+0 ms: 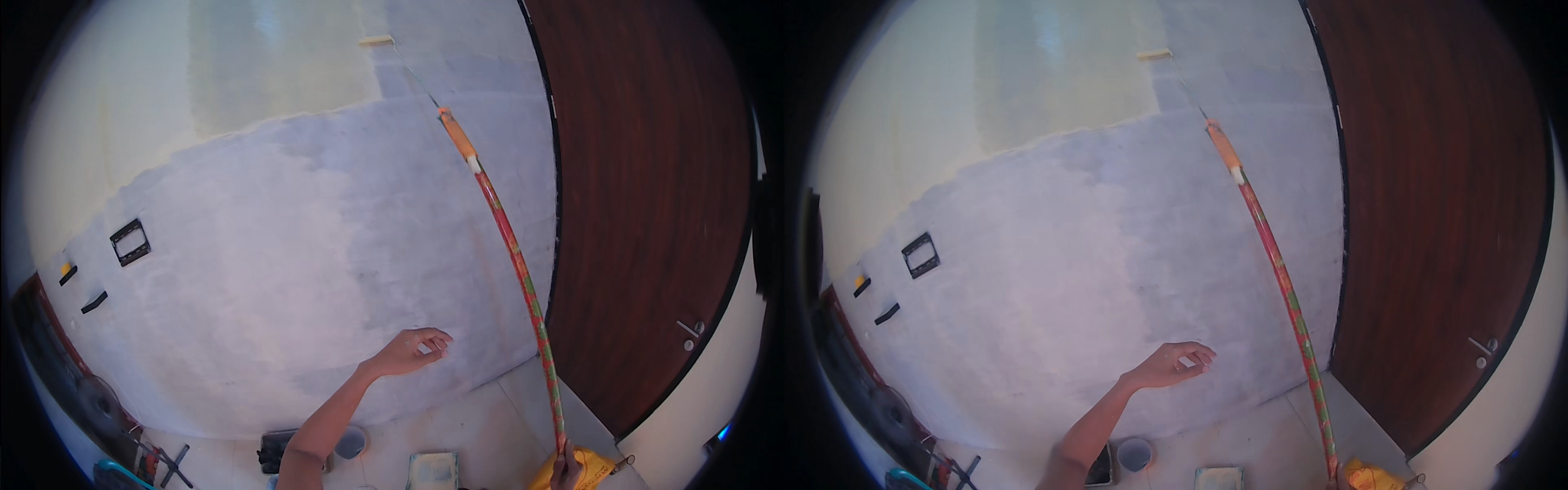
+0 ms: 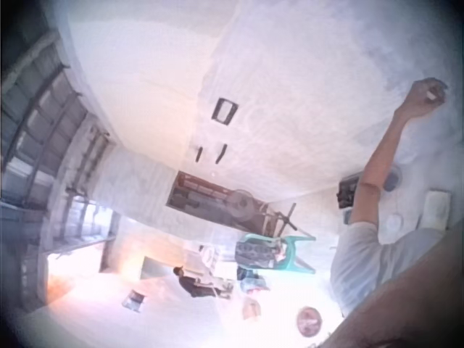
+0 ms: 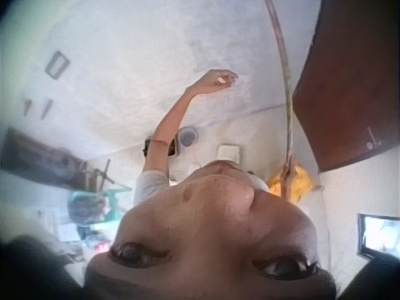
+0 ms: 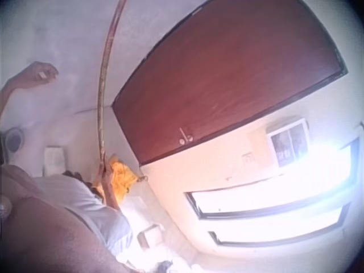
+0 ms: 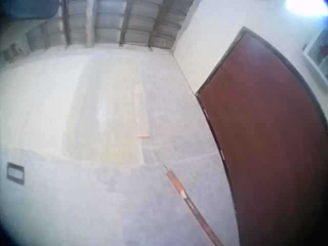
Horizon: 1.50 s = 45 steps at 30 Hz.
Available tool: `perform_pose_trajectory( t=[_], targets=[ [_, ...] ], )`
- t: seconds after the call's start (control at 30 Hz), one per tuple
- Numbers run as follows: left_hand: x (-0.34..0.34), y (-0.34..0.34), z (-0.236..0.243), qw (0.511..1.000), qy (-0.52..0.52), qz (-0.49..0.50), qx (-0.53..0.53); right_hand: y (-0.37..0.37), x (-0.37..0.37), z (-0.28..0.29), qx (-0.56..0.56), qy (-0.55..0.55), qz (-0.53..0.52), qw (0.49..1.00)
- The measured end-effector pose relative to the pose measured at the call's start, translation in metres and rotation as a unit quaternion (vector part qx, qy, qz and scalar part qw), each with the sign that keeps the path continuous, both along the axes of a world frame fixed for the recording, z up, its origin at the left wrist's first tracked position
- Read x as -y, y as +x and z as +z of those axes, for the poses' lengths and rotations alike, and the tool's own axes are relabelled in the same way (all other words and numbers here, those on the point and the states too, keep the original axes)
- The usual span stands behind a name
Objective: The person sits on the floor and loads a paint roller with light-colored paint from a tray. They then stand up and apply the paint to a wall using the roller on an extension pole.
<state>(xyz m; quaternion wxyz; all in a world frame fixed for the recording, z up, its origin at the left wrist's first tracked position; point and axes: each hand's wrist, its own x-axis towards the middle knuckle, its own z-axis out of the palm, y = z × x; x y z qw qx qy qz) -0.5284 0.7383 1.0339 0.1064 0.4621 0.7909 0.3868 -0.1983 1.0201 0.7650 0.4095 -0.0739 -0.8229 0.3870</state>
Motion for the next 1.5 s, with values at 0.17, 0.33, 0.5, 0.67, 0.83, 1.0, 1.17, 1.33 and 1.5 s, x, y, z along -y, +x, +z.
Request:
perform_pose_trajectory(
  t=[0.17,0.33,0.5,0.67,0.83,1.0,1.17,1.33,1.5],
  targets=[
    [-0.005,0.003,0.003,0.999,0.031,-0.021,0.019,-0.062,-0.016,0.046,-0.035,-0.016,0.0,0.999],
    [-0.008,0.0,-0.002,1.0,0.006,-0.014,0.016,-0.121,-0.009,0.097,-0.042,-0.044,-0.009,0.998],
    [0.006,-0.005,-0.024,1.0,0.017,0.017,0.02,-0.091,-0.025,0.018,-0.015,-0.029,-0.006,0.999],
    [0.02,-0.017,-0.049,0.998,-0.017,0.064,0.017,-0.008,0.002,-0.043,0.048,-0.15,0.011,0.987],
    [0.034,-0.017,-0.052,0.999,0.0,0.034,0.037,-0.047,-0.005,-0.026,0.12,-0.001,0.011,0.993],
    [0.02,-0.006,-0.036,0.998,0.026,0.025,0.043,-0.125,0.0,0.126,-0.079,-0.032,-0.034,0.996],
    [0.029,-0.001,-0.042,0.998,0.028,0.038,0.028,-0.194,-0.01,0.24,-0.15,0.013,-0.059,0.987],
    [0.038,0.004,-0.048,0.998,0.023,0.065,0.0,-0.24,-0.023,0.322,-0.193,-0.003,-0.04,0.98],
    [0.036,0.003,-0.053,0.998,0.036,0.055,0.019,-0.262,-0.031,0.395,-0.221,0.028,-0.051,0.974]
  ],
)
